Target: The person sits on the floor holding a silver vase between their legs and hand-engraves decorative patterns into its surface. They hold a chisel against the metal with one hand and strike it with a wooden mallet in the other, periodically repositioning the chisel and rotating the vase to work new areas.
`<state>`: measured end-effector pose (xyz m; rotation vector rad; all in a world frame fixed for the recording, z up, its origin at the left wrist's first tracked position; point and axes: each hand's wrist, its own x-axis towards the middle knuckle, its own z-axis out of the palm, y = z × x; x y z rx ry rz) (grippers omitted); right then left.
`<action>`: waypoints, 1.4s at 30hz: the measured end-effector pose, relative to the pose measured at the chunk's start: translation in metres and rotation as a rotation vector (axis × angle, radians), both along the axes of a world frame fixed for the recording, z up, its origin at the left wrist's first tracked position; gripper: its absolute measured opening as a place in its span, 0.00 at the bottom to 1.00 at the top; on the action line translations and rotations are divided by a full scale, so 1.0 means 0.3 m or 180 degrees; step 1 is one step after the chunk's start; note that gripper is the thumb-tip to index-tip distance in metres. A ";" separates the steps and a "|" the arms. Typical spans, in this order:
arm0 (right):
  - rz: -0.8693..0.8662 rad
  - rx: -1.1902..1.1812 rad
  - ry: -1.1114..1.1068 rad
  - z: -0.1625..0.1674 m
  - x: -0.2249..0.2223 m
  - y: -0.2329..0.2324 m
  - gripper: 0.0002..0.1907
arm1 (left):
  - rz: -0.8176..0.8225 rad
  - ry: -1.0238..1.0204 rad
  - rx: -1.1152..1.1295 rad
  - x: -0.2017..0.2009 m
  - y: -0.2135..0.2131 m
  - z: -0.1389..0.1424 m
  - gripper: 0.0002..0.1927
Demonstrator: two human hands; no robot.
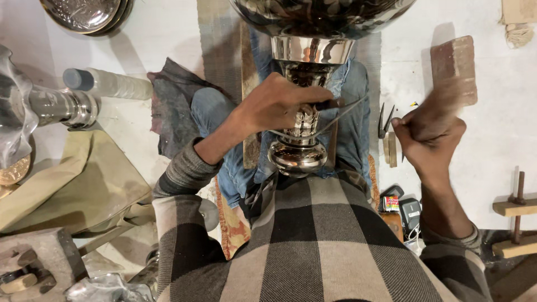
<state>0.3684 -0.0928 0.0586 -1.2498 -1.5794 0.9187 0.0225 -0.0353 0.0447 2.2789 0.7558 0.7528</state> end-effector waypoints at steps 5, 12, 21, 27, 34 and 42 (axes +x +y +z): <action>-0.0070 0.0183 -0.1075 0.014 0.033 0.022 0.08 | 0.0033 -0.0304 0.0060 -0.001 -0.013 -0.003 0.34; 0.0421 -0.0056 -0.0837 0.148 -0.015 0.077 0.06 | 0.0122 -0.0425 -0.0234 0.003 -0.022 0.005 0.37; 0.0118 -0.0335 -0.2028 0.027 -0.033 0.079 0.10 | 0.0459 -0.0282 0.0439 0.018 -0.052 -0.036 0.34; 0.0218 -0.0467 0.1230 0.011 -0.012 0.121 0.08 | 0.0373 -0.0484 0.0182 0.006 -0.049 -0.039 0.28; 0.0446 0.0370 -0.1425 0.160 -0.014 0.190 0.08 | 0.0583 -0.0099 -0.0047 0.015 -0.049 -0.004 0.28; 0.0088 0.0350 -0.1516 0.233 -0.108 0.139 0.09 | 0.0348 -0.0498 0.0091 0.013 -0.046 0.025 0.30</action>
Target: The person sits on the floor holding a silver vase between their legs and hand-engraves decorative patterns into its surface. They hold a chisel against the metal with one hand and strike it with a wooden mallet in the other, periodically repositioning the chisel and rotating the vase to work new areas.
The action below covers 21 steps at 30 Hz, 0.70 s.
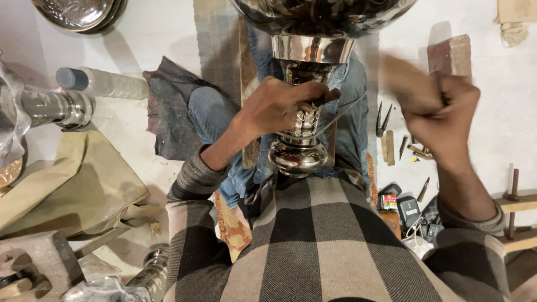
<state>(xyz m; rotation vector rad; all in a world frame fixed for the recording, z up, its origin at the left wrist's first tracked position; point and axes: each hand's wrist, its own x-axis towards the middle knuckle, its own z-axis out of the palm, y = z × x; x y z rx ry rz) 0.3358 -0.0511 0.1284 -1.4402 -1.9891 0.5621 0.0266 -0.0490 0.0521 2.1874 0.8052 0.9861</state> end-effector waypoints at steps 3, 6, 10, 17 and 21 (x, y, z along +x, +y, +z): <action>0.0116 0.0408 -0.0687 0.029 -0.004 -0.013 0.11 | -0.0037 0.0161 -0.0078 -0.002 0.006 -0.012 0.31; 0.0107 -0.0222 0.0324 0.019 0.002 -0.036 0.09 | -0.0012 0.0234 -0.0001 -0.002 0.012 -0.027 0.31; -0.0095 0.0584 -0.1757 -0.035 0.045 -0.063 0.16 | -0.0023 0.0301 0.0147 0.004 0.018 -0.036 0.33; 0.0089 0.0033 -0.0540 -0.123 0.118 -0.106 0.10 | -0.0119 0.0322 0.0164 0.009 0.030 -0.019 0.33; -0.0237 -0.0760 0.0736 -0.147 0.110 -0.131 0.15 | -0.0172 0.0564 0.0403 0.018 0.042 -0.005 0.34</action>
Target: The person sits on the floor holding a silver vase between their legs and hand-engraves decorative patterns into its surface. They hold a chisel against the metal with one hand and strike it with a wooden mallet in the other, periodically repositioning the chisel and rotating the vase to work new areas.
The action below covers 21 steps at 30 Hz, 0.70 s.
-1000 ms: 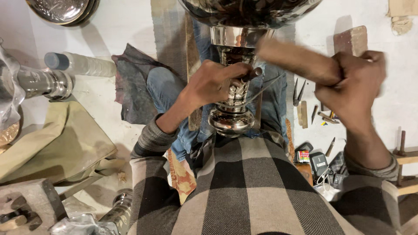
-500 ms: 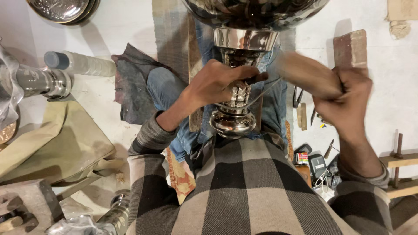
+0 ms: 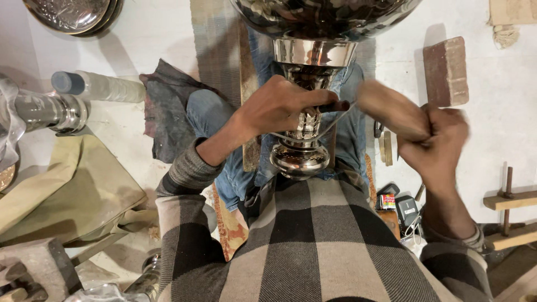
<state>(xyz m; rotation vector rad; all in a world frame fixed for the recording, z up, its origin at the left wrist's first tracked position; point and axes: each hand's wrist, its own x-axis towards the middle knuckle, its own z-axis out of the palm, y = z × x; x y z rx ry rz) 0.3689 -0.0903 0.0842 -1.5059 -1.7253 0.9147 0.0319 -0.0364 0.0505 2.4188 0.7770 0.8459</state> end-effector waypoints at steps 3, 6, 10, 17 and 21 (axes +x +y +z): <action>0.0053 0.0753 -0.1301 -0.010 -0.007 -0.032 0.17 | -0.0069 0.0026 0.0026 -0.003 0.011 0.014 0.36; -0.0105 0.0617 -0.0545 -0.018 -0.005 -0.060 0.13 | -0.0125 0.0053 0.0021 -0.004 0.022 0.029 0.35; -0.0012 0.0591 -0.0682 -0.018 0.004 -0.072 0.11 | -0.0240 -0.0062 0.0185 -0.003 0.029 0.040 0.37; -0.0472 0.0216 -0.0405 0.021 -0.065 -0.087 0.09 | -0.0417 0.0166 0.0233 0.005 0.047 0.022 0.41; -0.1002 -0.0046 -0.0094 0.059 -0.103 -0.084 0.10 | -0.0550 0.0007 0.0118 0.009 0.057 0.017 0.40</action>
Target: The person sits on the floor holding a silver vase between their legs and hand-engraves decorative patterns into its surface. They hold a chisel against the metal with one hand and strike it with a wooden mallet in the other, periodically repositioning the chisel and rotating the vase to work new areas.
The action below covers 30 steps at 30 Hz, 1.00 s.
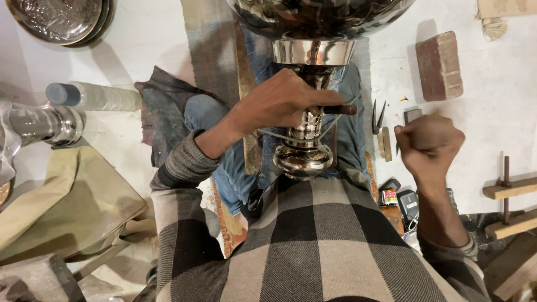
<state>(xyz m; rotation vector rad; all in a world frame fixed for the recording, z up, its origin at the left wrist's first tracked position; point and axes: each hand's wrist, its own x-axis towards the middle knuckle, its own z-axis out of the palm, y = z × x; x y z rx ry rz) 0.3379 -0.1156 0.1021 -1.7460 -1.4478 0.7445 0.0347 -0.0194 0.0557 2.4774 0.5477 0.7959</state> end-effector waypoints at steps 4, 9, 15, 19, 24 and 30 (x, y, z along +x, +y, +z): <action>0.0532 0.0566 -0.2349 0.028 -0.013 -0.007 0.15 | -0.0067 -0.0011 0.0020 -0.006 0.015 0.009 0.40; 0.0409 0.0458 -0.1171 0.039 -0.019 -0.009 0.13 | -0.0183 0.0004 -0.0095 0.000 0.025 0.021 0.42; 0.0263 0.0261 -0.1742 0.045 -0.025 -0.004 0.11 | -0.0220 -0.0059 -0.0188 0.014 0.032 0.028 0.39; -0.0702 -0.0252 0.0990 0.036 -0.028 -0.014 0.09 | -0.0264 -0.0069 -0.0103 0.008 0.038 0.032 0.38; -0.0215 0.0063 0.0076 0.026 -0.028 -0.002 0.10 | -0.0301 -0.0138 -0.0143 0.005 0.035 0.019 0.40; -0.0207 0.0047 -0.0197 0.064 -0.052 0.002 0.09 | -0.0202 0.0100 0.0041 0.025 0.046 -0.023 0.41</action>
